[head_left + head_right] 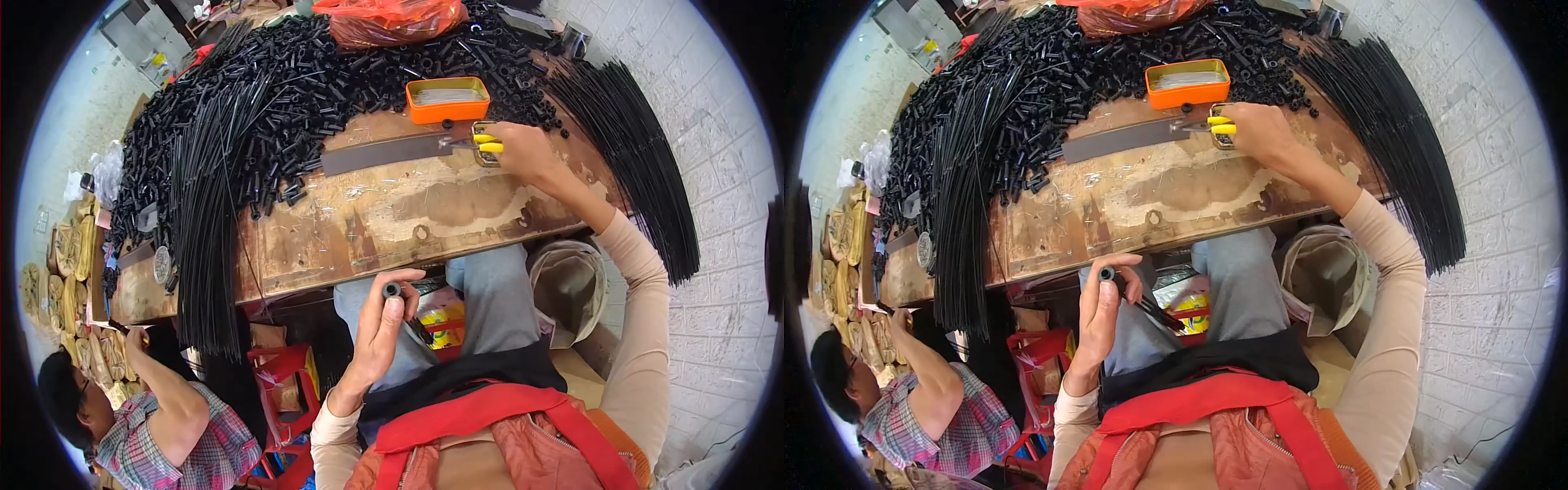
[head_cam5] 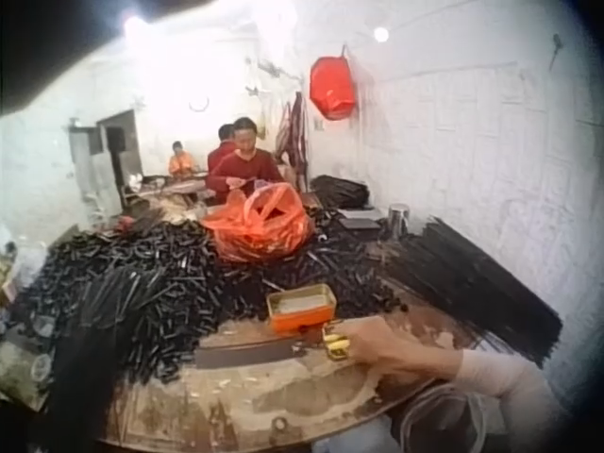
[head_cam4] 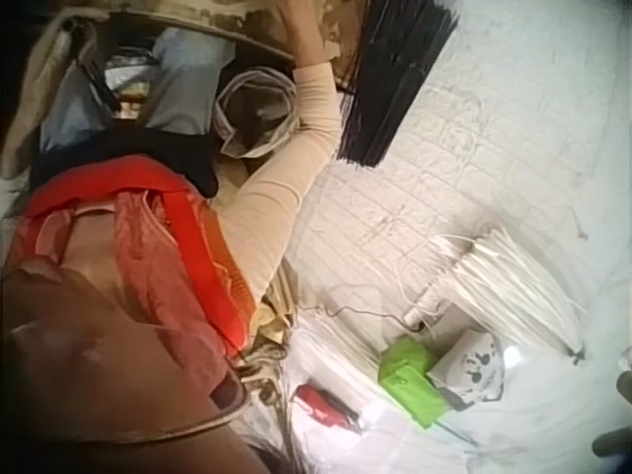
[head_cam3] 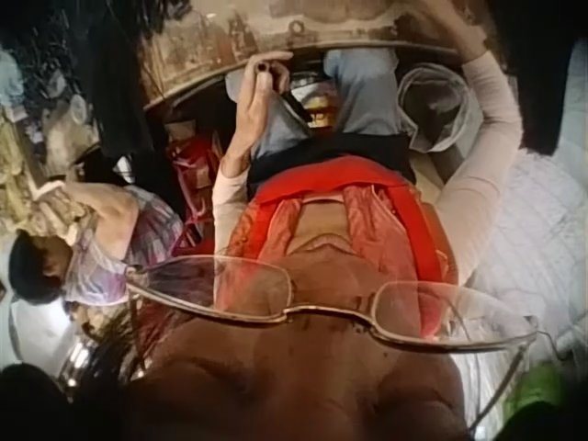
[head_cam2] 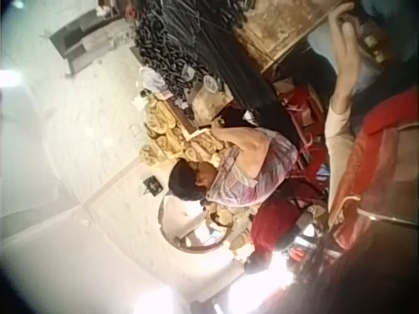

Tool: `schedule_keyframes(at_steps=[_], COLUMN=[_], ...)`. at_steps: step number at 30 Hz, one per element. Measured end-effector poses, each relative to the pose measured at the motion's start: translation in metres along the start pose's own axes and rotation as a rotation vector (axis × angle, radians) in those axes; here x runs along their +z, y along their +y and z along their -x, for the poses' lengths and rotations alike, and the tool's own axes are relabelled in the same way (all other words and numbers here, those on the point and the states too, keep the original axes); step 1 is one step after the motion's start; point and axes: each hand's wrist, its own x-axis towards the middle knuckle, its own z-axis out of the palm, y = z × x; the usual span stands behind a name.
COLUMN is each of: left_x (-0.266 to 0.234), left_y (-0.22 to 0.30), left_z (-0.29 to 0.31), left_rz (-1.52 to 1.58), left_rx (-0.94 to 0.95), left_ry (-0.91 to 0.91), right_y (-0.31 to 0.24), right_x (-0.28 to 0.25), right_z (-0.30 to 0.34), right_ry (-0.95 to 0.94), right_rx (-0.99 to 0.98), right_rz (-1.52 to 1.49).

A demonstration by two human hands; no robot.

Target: Manually bundling, aligning, and trimming black plastic rods at a factory workstation.

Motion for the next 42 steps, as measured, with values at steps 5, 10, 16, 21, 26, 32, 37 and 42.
schedule_keyframes(at_steps=[5, 10, 16, 21, 26, 32, 37, 42], left_x=[0.006, 0.019, 0.034, 0.048, 0.056, 0.062, 0.067, 0.067], left_y=[0.0, 0.015, 0.025, 0.04, 0.044, 0.049, 0.049, 0.05], left_z=[0.002, 0.018, 0.04, 0.042, 0.048, 0.053, 0.054, 0.054], left_rz=[0.026, -0.063, -0.078, -0.09, -0.021, 0.042, 0.082, 0.031], left_rx=[-0.013, 0.007, 0.117, 0.121, 0.142, 0.166, 0.153, 0.121], left_ry=[-0.002, -0.014, 0.108, 0.042, 0.058, -0.013, -0.054, -0.126], right_y=[0.02, 0.021, -0.049, -0.109, -0.167, -0.178, -0.177, -0.178], right_x=[-0.005, -0.033, -0.06, -0.08, -0.101, -0.105, -0.097, -0.104], right_z=[-0.008, -0.01, 0.035, 0.097, 0.137, 0.164, 0.18, 0.186], right_ry=[-0.029, -0.258, -0.42, -0.501, -0.318, -0.152, 0.037, 0.071], right_rx=[0.177, 0.569, 0.501, 0.472, 0.26, 0.053, -0.085, -0.048], right_rz=[-0.355, -1.199, -1.944, -1.953, -1.833, -1.705, -1.457, -1.429])
